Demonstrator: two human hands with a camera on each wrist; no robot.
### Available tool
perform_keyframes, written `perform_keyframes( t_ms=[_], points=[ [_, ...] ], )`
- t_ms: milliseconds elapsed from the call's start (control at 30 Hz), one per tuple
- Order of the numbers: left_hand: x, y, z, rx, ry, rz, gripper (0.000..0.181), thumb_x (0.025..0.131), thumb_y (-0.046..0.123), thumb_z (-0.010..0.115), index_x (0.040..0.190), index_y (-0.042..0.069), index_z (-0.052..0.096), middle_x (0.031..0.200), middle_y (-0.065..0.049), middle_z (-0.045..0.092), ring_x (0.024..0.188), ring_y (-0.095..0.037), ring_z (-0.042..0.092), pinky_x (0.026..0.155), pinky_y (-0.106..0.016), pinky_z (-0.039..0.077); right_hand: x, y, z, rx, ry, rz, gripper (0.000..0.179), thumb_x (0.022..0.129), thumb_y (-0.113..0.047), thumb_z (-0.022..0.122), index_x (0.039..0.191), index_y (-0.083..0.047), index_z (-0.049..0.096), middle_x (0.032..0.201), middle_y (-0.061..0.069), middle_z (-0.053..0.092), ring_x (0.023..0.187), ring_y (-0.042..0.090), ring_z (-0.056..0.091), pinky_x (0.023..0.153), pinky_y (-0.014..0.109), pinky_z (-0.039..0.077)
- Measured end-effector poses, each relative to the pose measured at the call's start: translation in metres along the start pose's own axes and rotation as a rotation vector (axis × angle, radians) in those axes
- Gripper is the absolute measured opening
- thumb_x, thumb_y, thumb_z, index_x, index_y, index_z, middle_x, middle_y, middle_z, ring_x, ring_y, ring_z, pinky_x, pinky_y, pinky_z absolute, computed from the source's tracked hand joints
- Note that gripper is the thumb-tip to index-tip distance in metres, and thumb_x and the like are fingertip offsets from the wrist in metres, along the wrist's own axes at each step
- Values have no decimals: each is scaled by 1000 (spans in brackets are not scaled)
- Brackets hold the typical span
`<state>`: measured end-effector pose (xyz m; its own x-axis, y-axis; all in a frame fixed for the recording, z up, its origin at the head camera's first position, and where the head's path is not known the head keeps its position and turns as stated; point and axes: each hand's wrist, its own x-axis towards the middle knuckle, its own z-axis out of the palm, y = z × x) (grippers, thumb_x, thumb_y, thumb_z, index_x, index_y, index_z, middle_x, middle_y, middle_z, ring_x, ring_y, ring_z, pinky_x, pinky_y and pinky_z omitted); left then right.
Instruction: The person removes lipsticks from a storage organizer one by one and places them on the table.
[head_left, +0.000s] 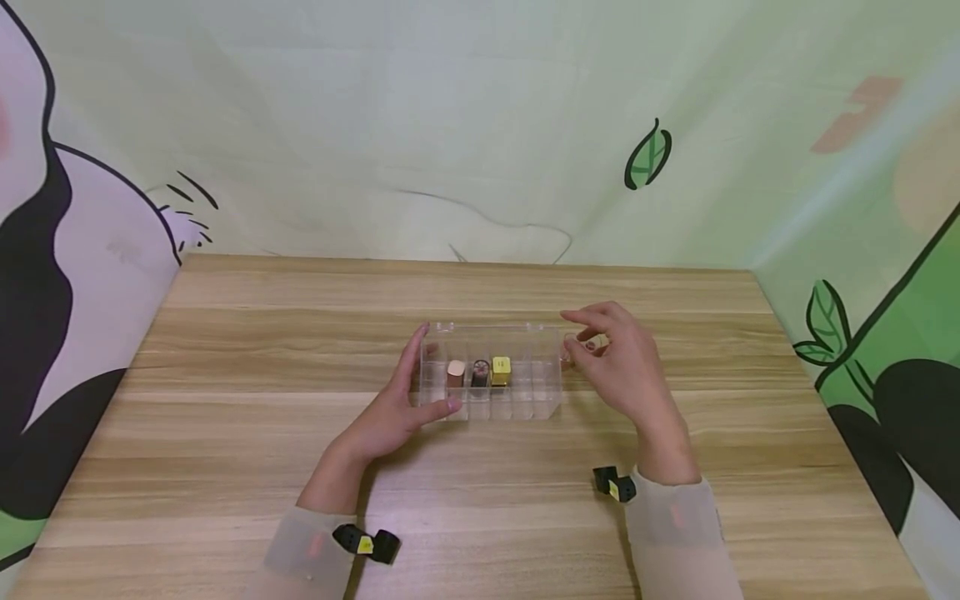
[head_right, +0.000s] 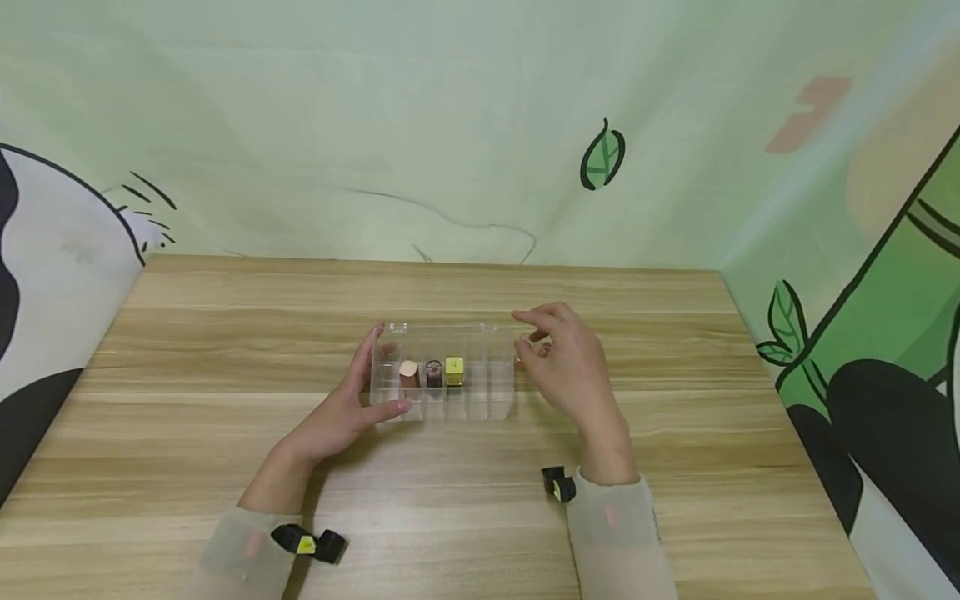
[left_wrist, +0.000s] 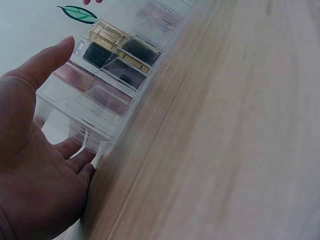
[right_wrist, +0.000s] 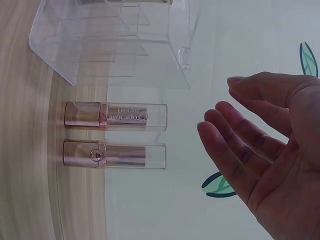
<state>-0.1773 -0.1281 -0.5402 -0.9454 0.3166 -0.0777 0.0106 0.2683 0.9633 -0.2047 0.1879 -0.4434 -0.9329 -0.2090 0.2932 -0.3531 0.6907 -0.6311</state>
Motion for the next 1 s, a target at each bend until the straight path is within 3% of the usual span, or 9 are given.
perform_keyframes(
  t_ms=[400, 733, 1000],
  points=[
    [0, 0, 0, 7, -1, -3, 117, 94, 33, 85, 172, 40, -2, 175, -8, 22, 164, -39, 9, 128, -67, 6, 0, -8, 5, 25, -35, -42, 33, 95, 0, 77, 128, -2, 76, 122, 13, 69, 96, 26, 73, 73, 43, 62],
    [-1, 0, -1, 6, -3, -10, 119, 93, 36, 86, 170, 45, -3, 175, -7, 22, 164, -38, 10, 129, -66, 7, -1, -12, 10, 31, -53, -107, 34, 94, 2, 78, 127, -3, 77, 121, 13, 70, 94, 24, 72, 68, 33, 58],
    [-1, 1, 0, -5, -2, -17, 118, 92, 35, 87, 168, 52, -2, 175, -5, 22, 164, -36, 10, 129, -65, 7, -3, -15, 12, 44, -73, -135, 35, 94, 0, 78, 129, -6, 77, 122, 11, 70, 96, 24, 73, 68, 33, 59]
  ],
)
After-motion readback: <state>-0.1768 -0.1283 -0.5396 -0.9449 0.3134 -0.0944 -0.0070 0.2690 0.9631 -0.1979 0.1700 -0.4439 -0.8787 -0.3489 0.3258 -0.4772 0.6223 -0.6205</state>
